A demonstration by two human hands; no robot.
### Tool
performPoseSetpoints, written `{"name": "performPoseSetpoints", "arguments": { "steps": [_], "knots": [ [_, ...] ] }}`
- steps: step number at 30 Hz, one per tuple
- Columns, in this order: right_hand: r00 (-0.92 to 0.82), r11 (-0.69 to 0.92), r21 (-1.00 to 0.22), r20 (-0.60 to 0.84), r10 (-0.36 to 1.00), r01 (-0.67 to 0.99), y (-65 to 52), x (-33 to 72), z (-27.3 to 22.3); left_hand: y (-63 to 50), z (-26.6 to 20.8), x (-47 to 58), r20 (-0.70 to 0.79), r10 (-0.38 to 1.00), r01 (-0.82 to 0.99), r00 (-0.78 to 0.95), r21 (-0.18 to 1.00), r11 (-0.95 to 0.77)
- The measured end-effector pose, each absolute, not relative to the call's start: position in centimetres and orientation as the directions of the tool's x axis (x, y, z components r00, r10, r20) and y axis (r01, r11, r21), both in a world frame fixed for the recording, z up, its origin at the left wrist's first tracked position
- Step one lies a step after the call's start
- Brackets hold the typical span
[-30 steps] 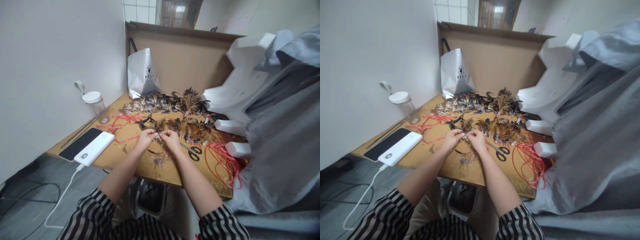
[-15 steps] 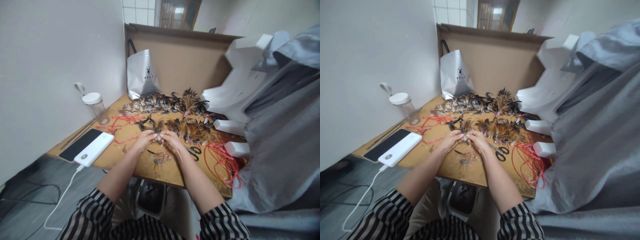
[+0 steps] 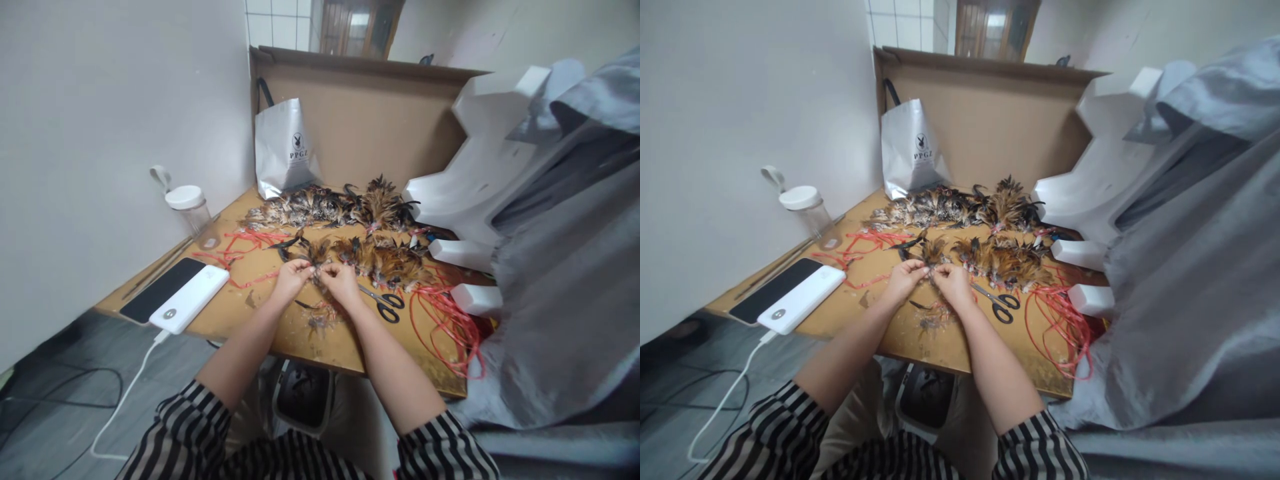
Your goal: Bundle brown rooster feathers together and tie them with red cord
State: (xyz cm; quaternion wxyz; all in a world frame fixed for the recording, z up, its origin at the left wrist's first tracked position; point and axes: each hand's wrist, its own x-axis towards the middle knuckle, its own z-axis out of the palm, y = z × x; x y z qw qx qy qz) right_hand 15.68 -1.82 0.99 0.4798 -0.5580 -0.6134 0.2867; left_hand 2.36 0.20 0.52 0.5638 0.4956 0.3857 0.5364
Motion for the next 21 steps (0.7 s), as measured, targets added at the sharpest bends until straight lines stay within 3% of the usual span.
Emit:
{"name": "performPoseSetpoints", "arguments": {
  "steps": [5, 10, 16, 21],
  "knots": [
    [0.026, 0.165, -0.951, 0.177, 0.984, 0.263, -1.9, 15.8, 1.4, 0.6, 0.1, 2.1, 0.094, 0.978, -0.246, 0.184, 0.968, -0.047],
    [0.035, 0.164, -0.962, 0.176, 0.984, 0.218, -2.4, 15.5, 2.2, 0.8, -0.3, 1.7, 0.042, 0.964, -0.340, 0.263, 0.939, 0.052],
    [-0.086, -0.006, -0.993, 0.004, 0.996, -0.122, -2.2, 15.4, 1.6, 0.8, -0.4, 1.6, -0.019, 0.933, -0.476, 0.359, 0.856, 0.200],
    [0.002, 0.048, -0.996, 0.048, 0.999, -0.068, -2.1, 15.2, 1.5, 0.7, -0.2, 1.8, 0.011, 0.965, -0.377, 0.264, 0.922, 0.093]
  ]
}}
